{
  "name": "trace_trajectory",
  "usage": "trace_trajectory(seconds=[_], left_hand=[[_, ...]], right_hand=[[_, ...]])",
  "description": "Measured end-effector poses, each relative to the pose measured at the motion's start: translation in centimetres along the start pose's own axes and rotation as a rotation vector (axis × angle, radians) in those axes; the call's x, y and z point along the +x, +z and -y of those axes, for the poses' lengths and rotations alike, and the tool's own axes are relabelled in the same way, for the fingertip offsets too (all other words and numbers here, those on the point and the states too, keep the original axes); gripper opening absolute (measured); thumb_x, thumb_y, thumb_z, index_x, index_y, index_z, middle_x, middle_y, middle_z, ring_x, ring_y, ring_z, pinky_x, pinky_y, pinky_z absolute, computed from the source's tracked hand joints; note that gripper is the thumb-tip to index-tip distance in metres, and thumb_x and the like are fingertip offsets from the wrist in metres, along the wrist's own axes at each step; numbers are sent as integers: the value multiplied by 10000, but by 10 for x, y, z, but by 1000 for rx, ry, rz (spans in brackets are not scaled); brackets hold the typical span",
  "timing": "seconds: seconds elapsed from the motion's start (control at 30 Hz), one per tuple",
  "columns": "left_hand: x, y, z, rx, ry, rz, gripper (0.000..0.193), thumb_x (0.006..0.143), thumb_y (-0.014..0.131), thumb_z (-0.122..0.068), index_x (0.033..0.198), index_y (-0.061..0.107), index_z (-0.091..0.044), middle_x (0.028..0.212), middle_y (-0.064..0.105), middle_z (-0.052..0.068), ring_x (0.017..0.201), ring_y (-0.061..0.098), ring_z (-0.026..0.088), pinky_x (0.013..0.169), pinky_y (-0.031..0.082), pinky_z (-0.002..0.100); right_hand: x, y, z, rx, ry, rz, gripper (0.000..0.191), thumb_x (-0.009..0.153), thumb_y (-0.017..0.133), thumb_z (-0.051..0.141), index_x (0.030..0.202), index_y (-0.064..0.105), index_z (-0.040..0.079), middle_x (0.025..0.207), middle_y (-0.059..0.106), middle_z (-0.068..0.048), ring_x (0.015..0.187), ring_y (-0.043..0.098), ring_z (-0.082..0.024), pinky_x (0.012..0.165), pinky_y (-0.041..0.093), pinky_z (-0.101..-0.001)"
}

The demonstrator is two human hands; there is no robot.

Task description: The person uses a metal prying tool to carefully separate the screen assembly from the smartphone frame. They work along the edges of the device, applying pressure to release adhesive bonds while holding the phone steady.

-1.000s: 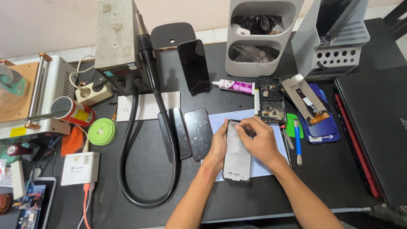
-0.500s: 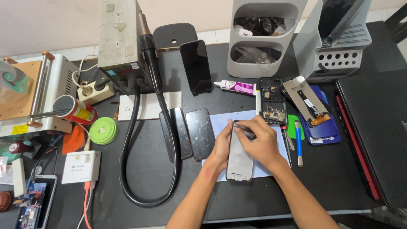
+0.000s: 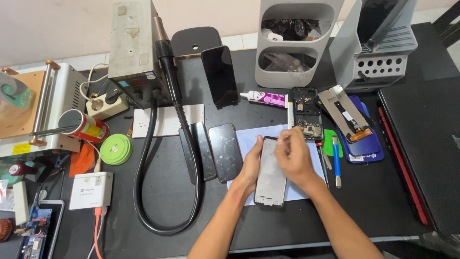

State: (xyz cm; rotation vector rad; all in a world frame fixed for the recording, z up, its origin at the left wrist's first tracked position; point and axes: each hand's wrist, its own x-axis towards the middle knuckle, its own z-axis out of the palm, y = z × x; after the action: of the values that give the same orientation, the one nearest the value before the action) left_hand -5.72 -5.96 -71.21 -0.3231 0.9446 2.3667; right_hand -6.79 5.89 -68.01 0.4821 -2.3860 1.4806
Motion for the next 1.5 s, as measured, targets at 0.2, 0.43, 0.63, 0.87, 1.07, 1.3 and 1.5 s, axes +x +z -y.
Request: trace_trajectory(seconds=[0.2,0.43,0.63,0.87,1.07,1.3,1.5], left_hand=[[-11,13,-16,-242,120,140,689,1072,235,-615,1376,505,-59,1125,659,212,946,690,338,789,610,499],[-14,11,-25,-179,338,34,717,1045,218,-648,1475,432,-116,1087,636,214,932,670,343,765,611,522],[-12,8,-19,-248,373,3,740,1047,208,-650,1485,418,-91,1108,637,191,957,675,318,785,615,512],[-13,9,-19,-260,378,9,751,1050,214,-648,1482,418,-69,1113,636,203,945,674,319,783,614,513],[-12,11,-22,-286,353,7,745,1049,213,-647,1485,434,-84,1121,635,197,946,676,330,792,612,527],[-11,11,-20,-279,310,8,766,1041,206,-660,1479,450,-80,1105,640,213,935,678,346,786,612,547],[-11,11,-20,-272,262,27,746,1049,214,-644,1481,458,-86,1133,644,221,953,679,351,793,606,541]], right_hand=[[14,-45,-17,0,129,-128,248,1091,491,206,914,515,34,793,512,-39,696,476,-121,623,399,-314],[13,-90,-36,-260,299,-125,269,1092,565,226,1094,615,-37,934,597,-137,791,573,-222,728,465,-379],[-39,-92,-40,-575,317,-186,338,1024,598,174,1306,641,-10,1159,667,-222,990,676,-368,830,519,-457],[-62,-90,-40,-704,326,-178,259,981,668,182,1185,711,29,1100,693,-161,917,702,-349,815,546,-441],[-60,-96,-45,-673,369,-163,237,1014,672,199,1169,717,26,1120,680,-157,819,689,-309,802,544,-425],[-59,-102,-47,-717,430,-104,371,944,733,189,1247,690,-21,1028,705,-138,868,684,-308,810,528,-428],[-53,-111,-32,-118,467,-138,346,990,666,99,1319,638,-7,1040,621,-96,877,606,-151,798,533,-297]])
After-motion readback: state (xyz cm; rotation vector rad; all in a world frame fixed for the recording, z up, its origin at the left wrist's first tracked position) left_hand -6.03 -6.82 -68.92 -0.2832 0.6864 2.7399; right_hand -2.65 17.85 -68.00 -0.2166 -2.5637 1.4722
